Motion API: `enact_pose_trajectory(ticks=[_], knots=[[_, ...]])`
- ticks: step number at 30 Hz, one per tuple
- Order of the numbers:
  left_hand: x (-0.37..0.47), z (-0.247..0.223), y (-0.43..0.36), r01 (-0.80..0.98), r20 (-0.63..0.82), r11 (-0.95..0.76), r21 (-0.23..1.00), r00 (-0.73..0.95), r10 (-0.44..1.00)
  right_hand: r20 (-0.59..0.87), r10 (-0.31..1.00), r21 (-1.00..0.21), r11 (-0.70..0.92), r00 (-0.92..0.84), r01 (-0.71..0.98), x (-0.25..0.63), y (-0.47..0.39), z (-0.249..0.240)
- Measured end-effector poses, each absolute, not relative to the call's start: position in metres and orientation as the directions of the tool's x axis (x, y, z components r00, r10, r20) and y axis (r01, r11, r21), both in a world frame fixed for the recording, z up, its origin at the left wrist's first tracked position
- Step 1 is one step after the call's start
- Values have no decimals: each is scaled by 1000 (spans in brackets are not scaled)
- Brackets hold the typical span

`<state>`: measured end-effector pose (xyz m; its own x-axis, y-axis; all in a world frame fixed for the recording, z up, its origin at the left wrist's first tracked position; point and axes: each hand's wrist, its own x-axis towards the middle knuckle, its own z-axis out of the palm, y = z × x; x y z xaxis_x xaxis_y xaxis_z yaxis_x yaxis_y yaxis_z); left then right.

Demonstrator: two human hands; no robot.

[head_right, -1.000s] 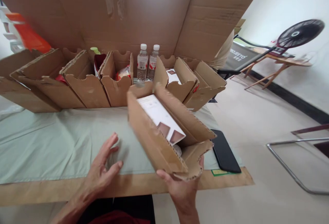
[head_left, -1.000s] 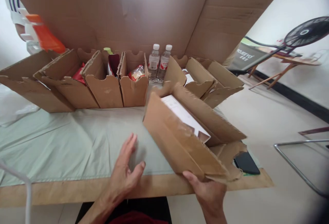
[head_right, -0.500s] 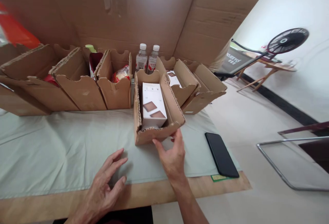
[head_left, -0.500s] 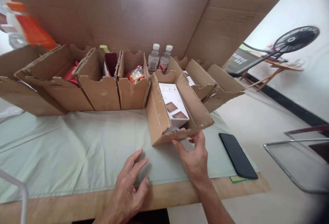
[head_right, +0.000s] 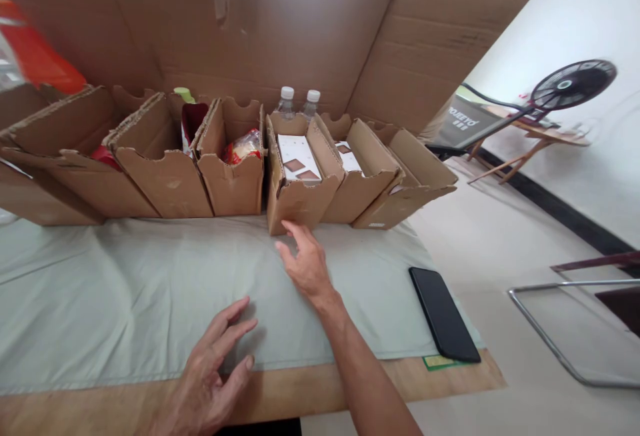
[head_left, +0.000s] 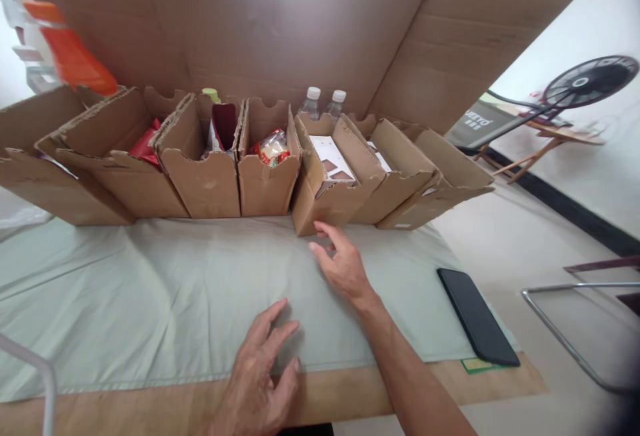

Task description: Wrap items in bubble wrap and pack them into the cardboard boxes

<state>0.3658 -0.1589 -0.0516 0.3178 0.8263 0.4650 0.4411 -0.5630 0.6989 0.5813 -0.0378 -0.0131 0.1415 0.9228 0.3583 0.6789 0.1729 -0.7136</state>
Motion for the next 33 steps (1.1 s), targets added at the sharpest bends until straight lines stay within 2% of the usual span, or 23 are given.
enact_pose_trajectory(ticks=[6, 10, 12, 14, 18, 20, 24, 26, 29, 33], knots=[[367, -61, -160, 405, 468, -552, 729, 295, 833, 340, 932, -720, 170, 128, 673, 578, -31, -8], [369, -62, -161, 387, 411, -505, 771, 304, 860, 420, 906, -681, 276, 52, 679, 556, -34, 24], [369, -59, -160, 379, 409, -506, 775, 310, 858, 459, 888, -631, 342, -20, 696, 537, -19, 48], [368, -55, -158, 369, 430, -520, 770, 302, 851, 439, 894, -556, 347, -87, 755, 519, 7, 71], [364, -52, -158, 360, 463, -512, 780, 220, 859, 313, 945, -373, 213, -93, 903, 493, 53, 94], [359, -52, -160, 375, 472, -482, 792, 126, 873, 318, 944, -344, 196, -82, 918, 489, 49, 96], [352, -49, -165, 375, 447, -384, 844, -95, 890, 419, 900, -417, 308, -120, 855, 498, -12, 97], [352, -47, -166, 340, 404, -337, 878, -147, 903, 432, 893, -462, 338, -124, 820, 505, -41, 102], [356, -46, -172, 319, 375, -318, 893, -136, 917, 423, 902, -504, 318, -92, 803, 506, -45, 110], [354, -51, -186, 347, 422, -374, 860, -74, 903, 362, 930, -540, 258, -55, 801, 493, 10, 111]])
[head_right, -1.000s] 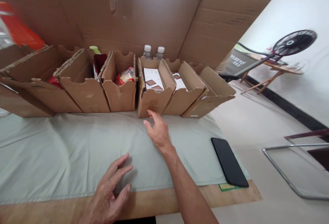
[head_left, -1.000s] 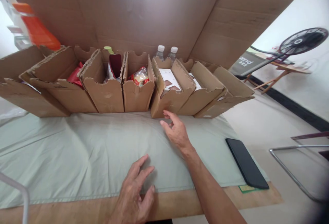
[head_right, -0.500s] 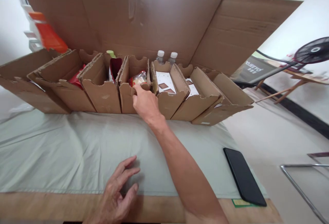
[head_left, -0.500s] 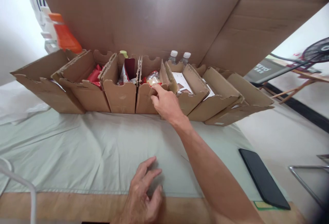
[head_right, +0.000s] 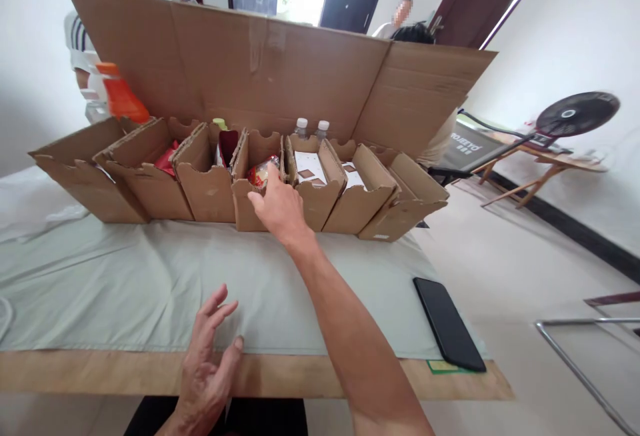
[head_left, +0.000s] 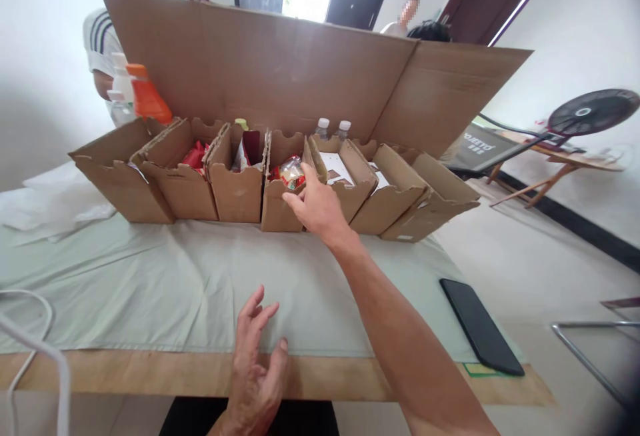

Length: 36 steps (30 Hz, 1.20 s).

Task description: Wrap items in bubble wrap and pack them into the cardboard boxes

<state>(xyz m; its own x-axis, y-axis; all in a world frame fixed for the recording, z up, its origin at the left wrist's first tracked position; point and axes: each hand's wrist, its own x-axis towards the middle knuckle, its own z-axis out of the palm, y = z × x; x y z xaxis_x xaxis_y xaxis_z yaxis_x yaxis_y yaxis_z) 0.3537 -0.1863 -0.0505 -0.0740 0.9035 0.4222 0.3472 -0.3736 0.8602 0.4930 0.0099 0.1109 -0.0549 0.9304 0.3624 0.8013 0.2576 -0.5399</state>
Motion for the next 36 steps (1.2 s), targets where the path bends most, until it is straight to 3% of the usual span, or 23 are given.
enact_pose_trajectory(ticks=[5, 8, 11, 12, 14, 16, 17, 19, 21, 24, 26, 29, 31, 32, 34, 35, 36], knots=[[326, -54, -199, 392, 400, -316, 864, -152, 904, 367, 926, -569, 294, -83, 768, 483, 19, 100], [308, -50, -194, 398, 386, -284, 872, -202, 900, 392, 907, -553, 367, -155, 748, 501, -36, 98], [299, -41, -183, 294, 337, -248, 923, -305, 891, 481, 834, -497, 513, -270, 700, 537, -107, 98], [298, -38, -179, 257, 333, -256, 932, -325, 885, 518, 826, -500, 504, -223, 705, 552, -130, 96], [299, -31, -171, 214, 338, -279, 936, -330, 882, 594, 801, -557, 348, 69, 754, 584, -170, 85], [303, -25, -164, 196, 330, -280, 940, -300, 895, 570, 740, -701, 212, 358, 681, 616, -202, 65], [307, -24, -160, 190, 318, -274, 943, -273, 908, 522, 743, -765, 190, 420, 616, 631, -216, 53], [317, -22, -154, 176, 299, -266, 948, -206, 932, 409, 835, -830, 173, 369, 530, 650, -235, 27], [328, -21, -148, 148, 268, -250, 957, -117, 956, 289, 918, -820, 91, 272, 564, 652, -242, 6], [342, -22, -144, 101, 226, -224, 969, -9, 974, 143, 946, -791, -67, 290, 608, 624, -227, -8], [344, -25, -147, 98, 229, -222, 970, -60, 972, 137, 956, -856, -18, 261, 517, 601, -206, -8], [336, -36, -153, 113, 246, -226, 968, -228, 942, 178, 981, -912, 137, 73, 387, 593, -177, -4], [326, -45, -158, 107, 216, -193, 975, -286, 934, 230, 972, -854, 176, 53, 489, 613, -171, -2], [321, -49, -160, 99, 186, -164, 981, -298, 936, 244, 962, -784, 121, 123, 608, 631, -172, -3], [316, -54, -163, 97, 130, -105, 990, -299, 945, 272, 885, -580, -162, 377, 799, 677, -178, -5], [315, -55, -164, 103, 110, -83, 991, -292, 950, 257, 810, -446, -385, 527, 808, 702, -182, -7], [315, -54, -165, 117, 93, -62, 991, -282, 955, 246, 751, -397, -498, 612, 771, 727, -186, -10]])
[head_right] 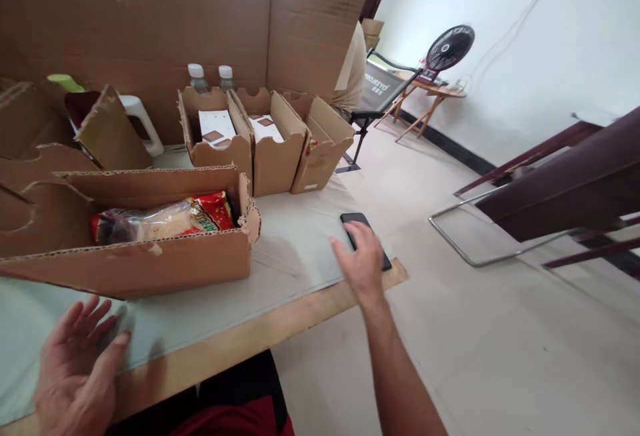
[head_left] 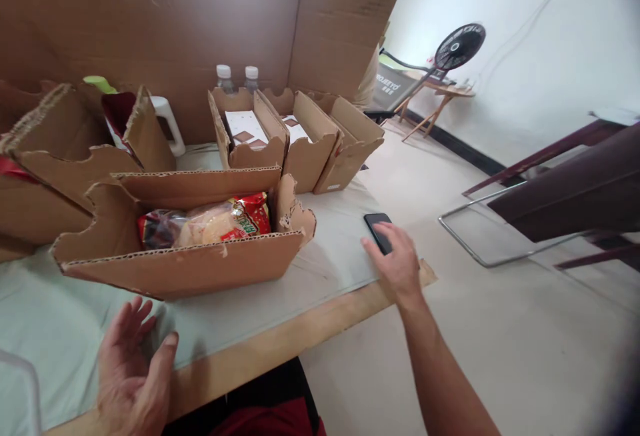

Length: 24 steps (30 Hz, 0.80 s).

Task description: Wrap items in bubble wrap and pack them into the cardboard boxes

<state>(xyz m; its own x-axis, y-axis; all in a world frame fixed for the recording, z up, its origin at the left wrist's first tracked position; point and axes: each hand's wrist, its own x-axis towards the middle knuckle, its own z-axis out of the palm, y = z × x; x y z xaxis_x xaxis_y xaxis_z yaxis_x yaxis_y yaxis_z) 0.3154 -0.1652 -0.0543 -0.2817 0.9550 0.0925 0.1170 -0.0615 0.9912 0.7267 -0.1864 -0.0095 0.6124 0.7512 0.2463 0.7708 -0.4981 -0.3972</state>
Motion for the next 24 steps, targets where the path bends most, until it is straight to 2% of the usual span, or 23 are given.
enact_pose_trajectory(ticks=[2, 5, 10, 15, 24], knots=[[318, -51, -166, 148, 58, -17, 989, -274, 960, 203, 668, -320, -646, 716, 693, 766, -192, -14], [323, -45, -167, 177, -7, 58, 983, -273, 962, 134, 647, -260, -707, 750, 657, 794, -196, -21], [322, -41, -168, 198, -48, 108, 974, -287, 957, 108, 642, -199, -734, 759, 650, 791, -193, -28], [321, -41, -168, 212, -59, 124, 969, -287, 956, 93, 636, -196, -743, 766, 640, 793, -191, -26], [325, -41, -169, 180, -54, 113, 977, -306, 951, 232, 665, -147, -698, 710, 701, 780, -190, -18]])
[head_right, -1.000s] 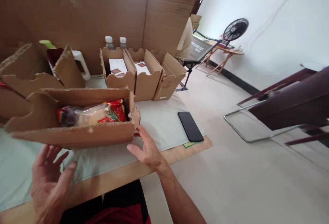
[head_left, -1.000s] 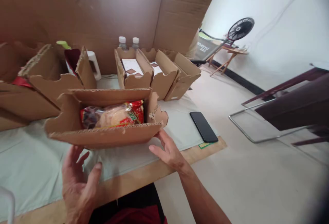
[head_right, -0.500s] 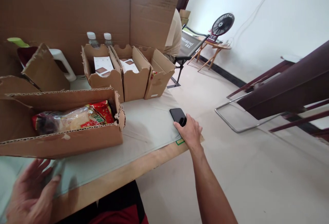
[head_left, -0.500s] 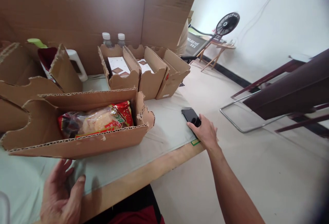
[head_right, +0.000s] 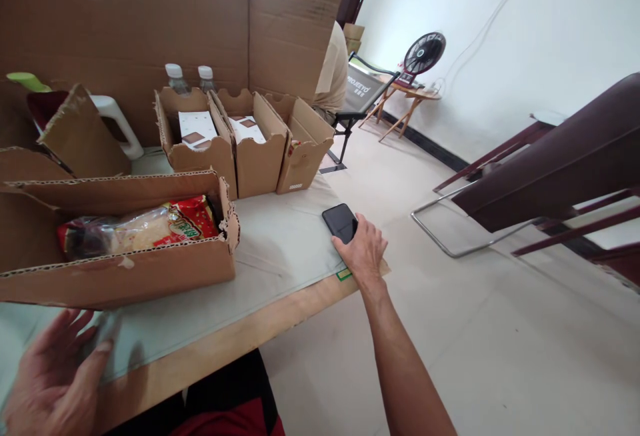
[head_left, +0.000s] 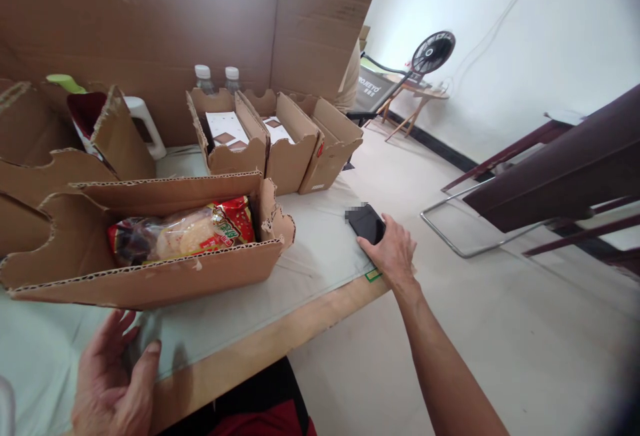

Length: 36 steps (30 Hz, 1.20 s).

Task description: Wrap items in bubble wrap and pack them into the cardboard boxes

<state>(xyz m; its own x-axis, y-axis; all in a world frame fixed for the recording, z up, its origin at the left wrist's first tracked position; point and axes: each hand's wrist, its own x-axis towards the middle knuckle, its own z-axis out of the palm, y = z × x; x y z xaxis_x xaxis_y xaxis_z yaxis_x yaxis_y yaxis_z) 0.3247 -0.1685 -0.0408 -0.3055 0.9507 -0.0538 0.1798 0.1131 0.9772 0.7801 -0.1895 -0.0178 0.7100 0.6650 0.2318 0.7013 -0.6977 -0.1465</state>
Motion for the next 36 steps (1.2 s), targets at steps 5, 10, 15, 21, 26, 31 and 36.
enact_pose_trajectory(ticks=[5, 10, 15, 21, 26, 31, 36], knots=[[325, -41, -166, 172, -57, 119, 978, -326, 944, 222, 680, -124, -691, 699, 712, 780, -193, -23], [323, -41, -168, 214, -63, 134, 968, -308, 949, 207, 686, -109, -692, 698, 713, 784, -193, -27], [321, -47, -170, 242, 0, 77, 967, -304, 953, 195, 684, -109, -697, 703, 709, 784, -193, -26], [322, -48, -169, 225, -9, 79, 971, -296, 955, 181, 674, -138, -703, 716, 697, 785, -181, -27], [324, -41, -168, 214, -50, 123, 969, -315, 948, 197, 671, -223, -679, 715, 699, 785, -158, -27], [325, -39, -170, 179, -88, 149, 973, -310, 947, 315, 691, -319, -569, 651, 758, 767, -166, -22], [322, -44, -165, 161, -45, 97, 982, -301, 952, 347, 888, -476, -109, 301, 872, 724, -182, -11]])
